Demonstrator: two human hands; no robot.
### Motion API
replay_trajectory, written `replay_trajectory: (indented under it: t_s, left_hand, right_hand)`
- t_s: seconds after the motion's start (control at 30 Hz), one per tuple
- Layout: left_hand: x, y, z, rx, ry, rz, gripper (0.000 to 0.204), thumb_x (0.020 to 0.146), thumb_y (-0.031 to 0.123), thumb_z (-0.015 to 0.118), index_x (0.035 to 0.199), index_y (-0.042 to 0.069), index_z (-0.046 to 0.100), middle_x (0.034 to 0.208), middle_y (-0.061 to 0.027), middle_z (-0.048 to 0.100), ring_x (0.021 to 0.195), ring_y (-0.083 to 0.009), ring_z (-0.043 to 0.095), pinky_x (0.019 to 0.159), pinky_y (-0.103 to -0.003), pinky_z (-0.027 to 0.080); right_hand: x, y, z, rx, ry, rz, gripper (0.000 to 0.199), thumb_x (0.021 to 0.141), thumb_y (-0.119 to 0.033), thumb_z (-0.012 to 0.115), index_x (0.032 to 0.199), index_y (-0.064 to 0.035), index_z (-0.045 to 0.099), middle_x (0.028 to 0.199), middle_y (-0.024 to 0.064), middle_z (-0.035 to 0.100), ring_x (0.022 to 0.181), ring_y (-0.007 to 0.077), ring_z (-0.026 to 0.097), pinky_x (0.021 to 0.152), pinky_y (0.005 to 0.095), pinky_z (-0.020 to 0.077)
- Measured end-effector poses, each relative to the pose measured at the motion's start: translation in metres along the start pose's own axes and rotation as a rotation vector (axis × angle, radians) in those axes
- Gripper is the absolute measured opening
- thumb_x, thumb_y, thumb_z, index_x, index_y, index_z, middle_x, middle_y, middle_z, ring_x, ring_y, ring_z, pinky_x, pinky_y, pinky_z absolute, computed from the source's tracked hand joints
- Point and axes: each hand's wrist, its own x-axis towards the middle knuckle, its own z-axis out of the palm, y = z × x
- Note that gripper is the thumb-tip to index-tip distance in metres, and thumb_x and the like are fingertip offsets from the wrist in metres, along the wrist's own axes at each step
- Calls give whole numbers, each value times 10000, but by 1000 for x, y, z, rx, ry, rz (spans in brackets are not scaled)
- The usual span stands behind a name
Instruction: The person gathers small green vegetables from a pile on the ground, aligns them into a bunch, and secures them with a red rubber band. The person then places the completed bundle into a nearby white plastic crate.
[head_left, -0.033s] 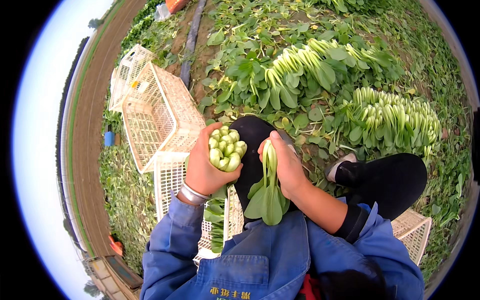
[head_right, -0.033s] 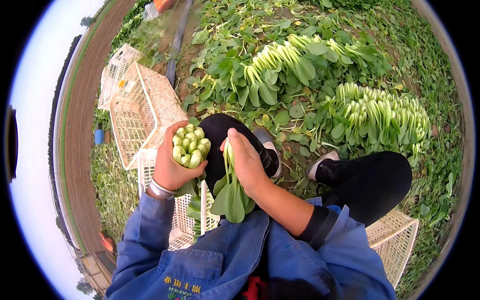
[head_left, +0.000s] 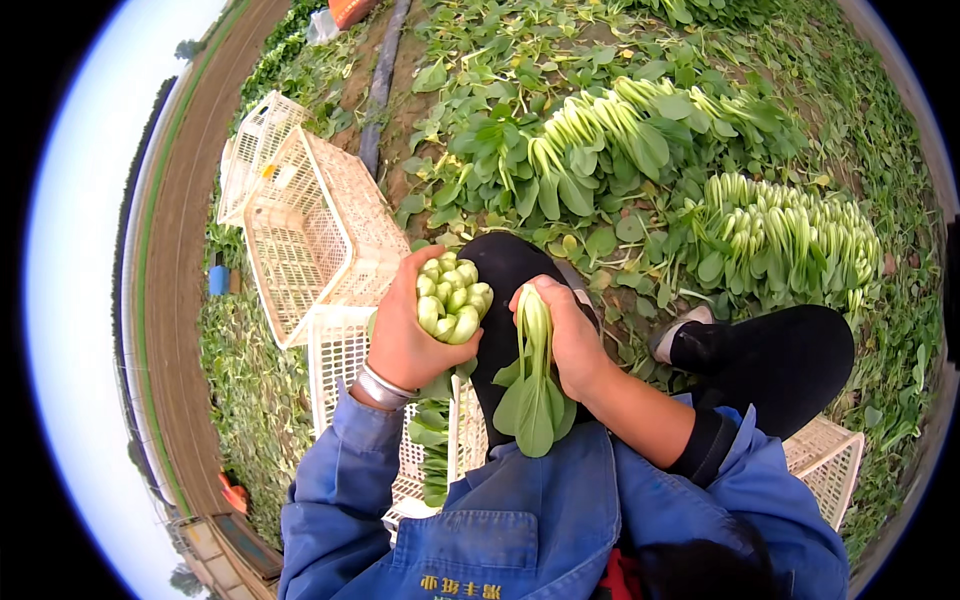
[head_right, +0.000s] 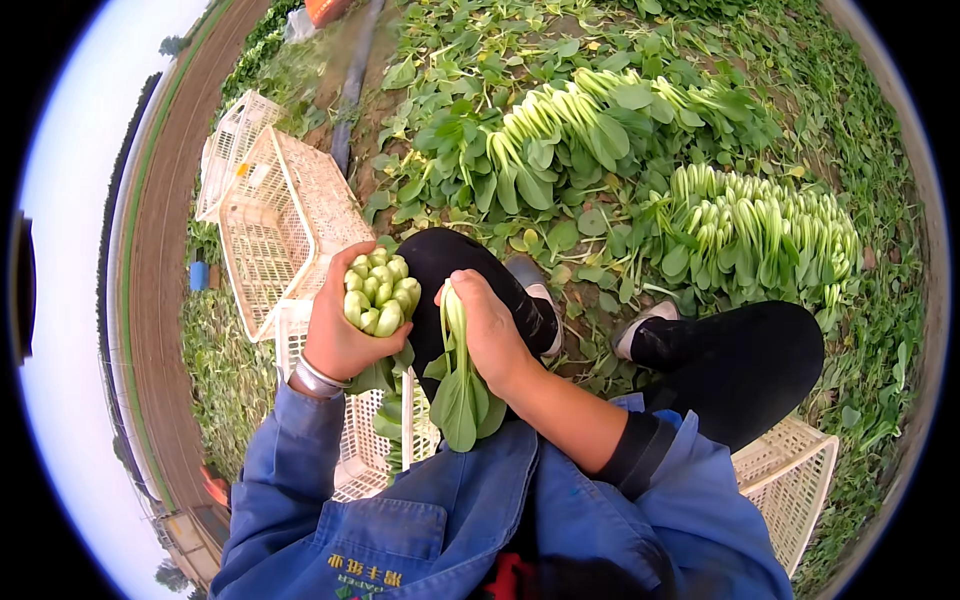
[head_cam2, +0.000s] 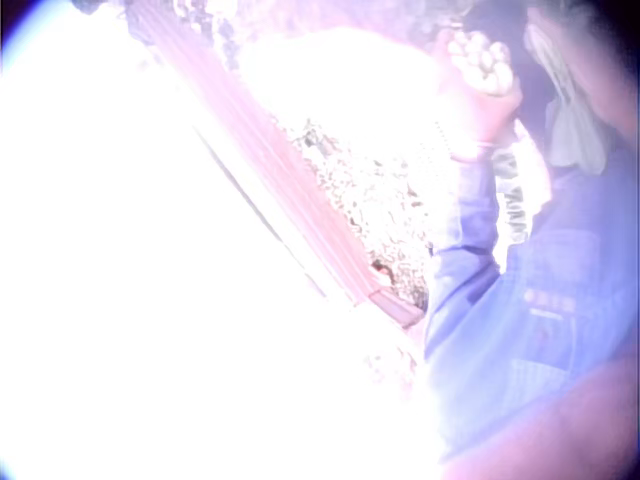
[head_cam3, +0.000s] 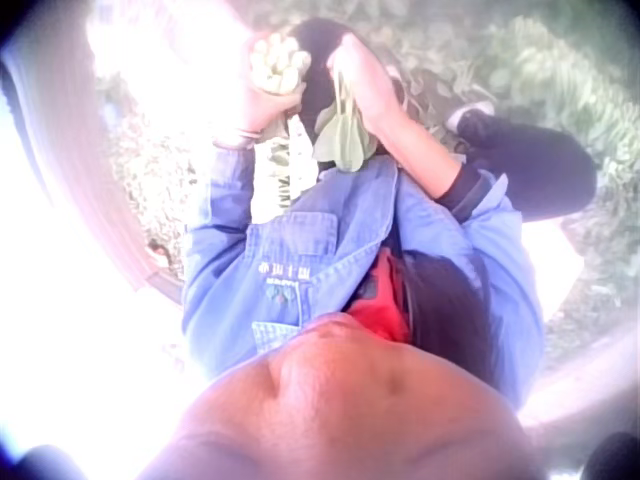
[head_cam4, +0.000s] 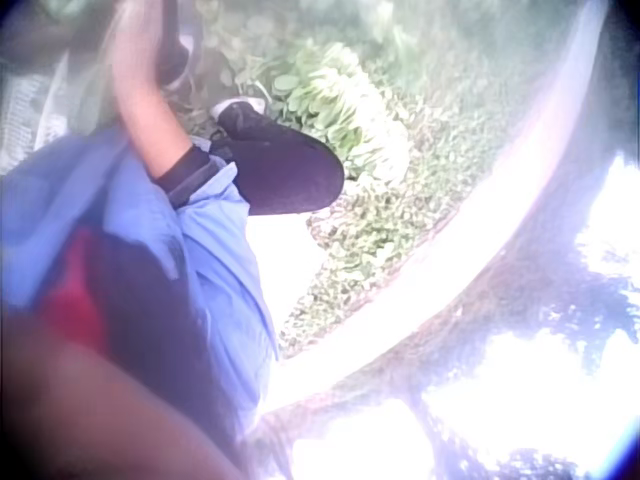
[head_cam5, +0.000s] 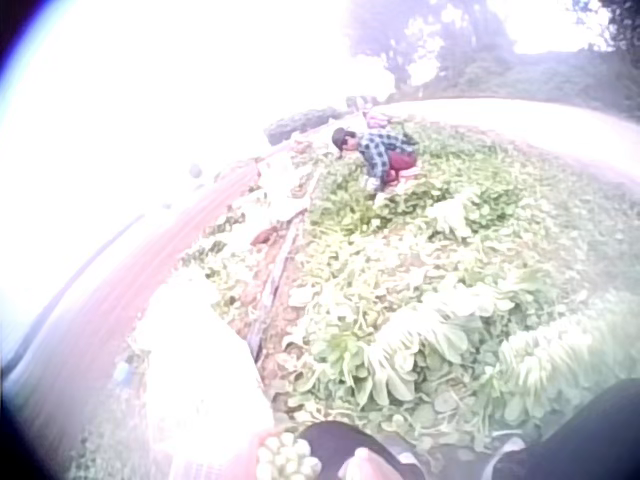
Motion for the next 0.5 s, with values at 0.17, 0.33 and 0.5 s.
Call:
replay_trajectory:
  t_s: [0.17, 0.33, 0.5]
  left_hand:
    - [11, 4, -15, -79, -167, -15, 950, 614, 179, 930, 1418, 48, 441, 1189, -145, 682, 1108, -261, 684, 987, -373, 536]
    - [19, 5, -23, -37, -258, 47, 986, 604, 222, 945, 1429, 45, 434, 1206, -149, 668, 1112, -263, 674, 1001, -373, 523]
    - [28, 11, -34, 13, -389, 72, 1012, 591, 237, 975, 1428, 51, 439, 1247, -165, 640, 1147, -319, 656, 1006, -395, 517]
  right_hand:
    - [-14, -4, 6, -266, -129, -99, 275, 1062, -257, 513, 1218, -30, 512, 906, 5, 556, 789, 80, 573, 643, 248, 507]
    - [-16, -7, 5, -269, -58, -244, 288, 936, -96, 761, 1111, 29, 569, 1004, 120, 718, 912, 166, 725, 830, 304, 595]
    - [-10, 9, 14, -176, -71, -268, 303, 883, -69, 813, 1004, 19, 550, 983, 130, 717, 897, 175, 745, 784, 302, 604]
